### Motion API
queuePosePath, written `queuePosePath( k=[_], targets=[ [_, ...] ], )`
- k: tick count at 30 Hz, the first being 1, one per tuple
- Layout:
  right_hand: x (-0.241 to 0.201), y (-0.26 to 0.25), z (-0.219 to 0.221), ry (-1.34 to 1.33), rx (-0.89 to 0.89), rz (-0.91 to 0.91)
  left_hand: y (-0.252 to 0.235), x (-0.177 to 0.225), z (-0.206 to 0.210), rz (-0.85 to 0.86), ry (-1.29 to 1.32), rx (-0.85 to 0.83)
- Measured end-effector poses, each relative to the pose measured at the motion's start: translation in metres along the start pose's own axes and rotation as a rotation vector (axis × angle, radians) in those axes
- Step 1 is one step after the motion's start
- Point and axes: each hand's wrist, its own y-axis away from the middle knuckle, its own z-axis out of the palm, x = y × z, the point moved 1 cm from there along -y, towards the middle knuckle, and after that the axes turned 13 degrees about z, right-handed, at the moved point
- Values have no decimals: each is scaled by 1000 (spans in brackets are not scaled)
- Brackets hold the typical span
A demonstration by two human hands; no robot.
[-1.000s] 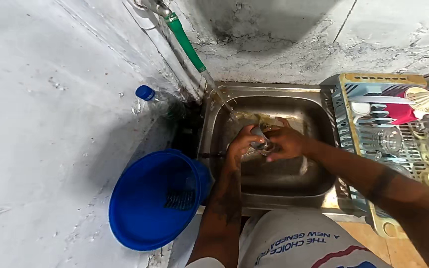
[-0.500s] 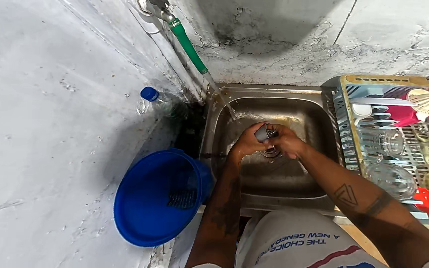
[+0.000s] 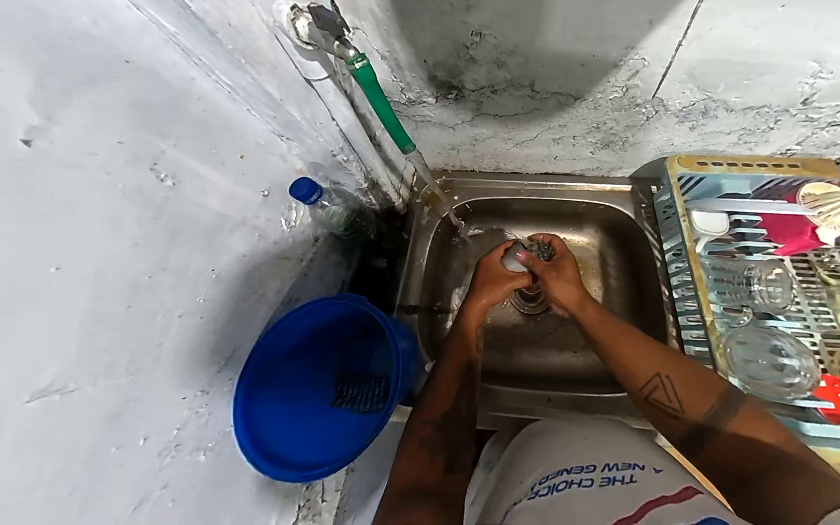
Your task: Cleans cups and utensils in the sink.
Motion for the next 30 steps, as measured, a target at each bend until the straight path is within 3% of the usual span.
queuePosePath(
  k=[2, 5, 7, 10, 14, 16, 18, 21, 25, 28, 30],
  targets=[
    [3, 1, 2, -226, 40, 16, 0, -6, 2, -55, 171, 41],
    [5, 2, 7, -392, 55, -37, 0, -14, 13, -141, 423, 266],
    [14, 6, 12, -321, 48, -133, -2, -14, 27, -210, 640, 425],
    [30, 18, 16, 33, 72, -308, -1, -10, 42, -289, 796, 537],
    [30, 0, 8, 338, 59, -446, 5, -8, 49, -218, 687, 469],
    [22, -8, 8, 350, 57, -425, 5, -7, 44, -166, 565, 458],
    [16, -13, 12, 310, 169, -412, 3, -5, 40, -114, 429, 452],
    [12, -12, 19, 293, 270, -352, 2, -3, 41, -99, 343, 551],
    [21, 0, 24, 411, 187, -262, -5, -8, 36, -165, 474, 720],
    [15, 7, 15, 531, 143, -155, -10, -23, 20, -220, 464, 743],
    [11, 11, 10, 543, 185, -151, -16, -40, 9, -156, 377, 720]
  ],
)
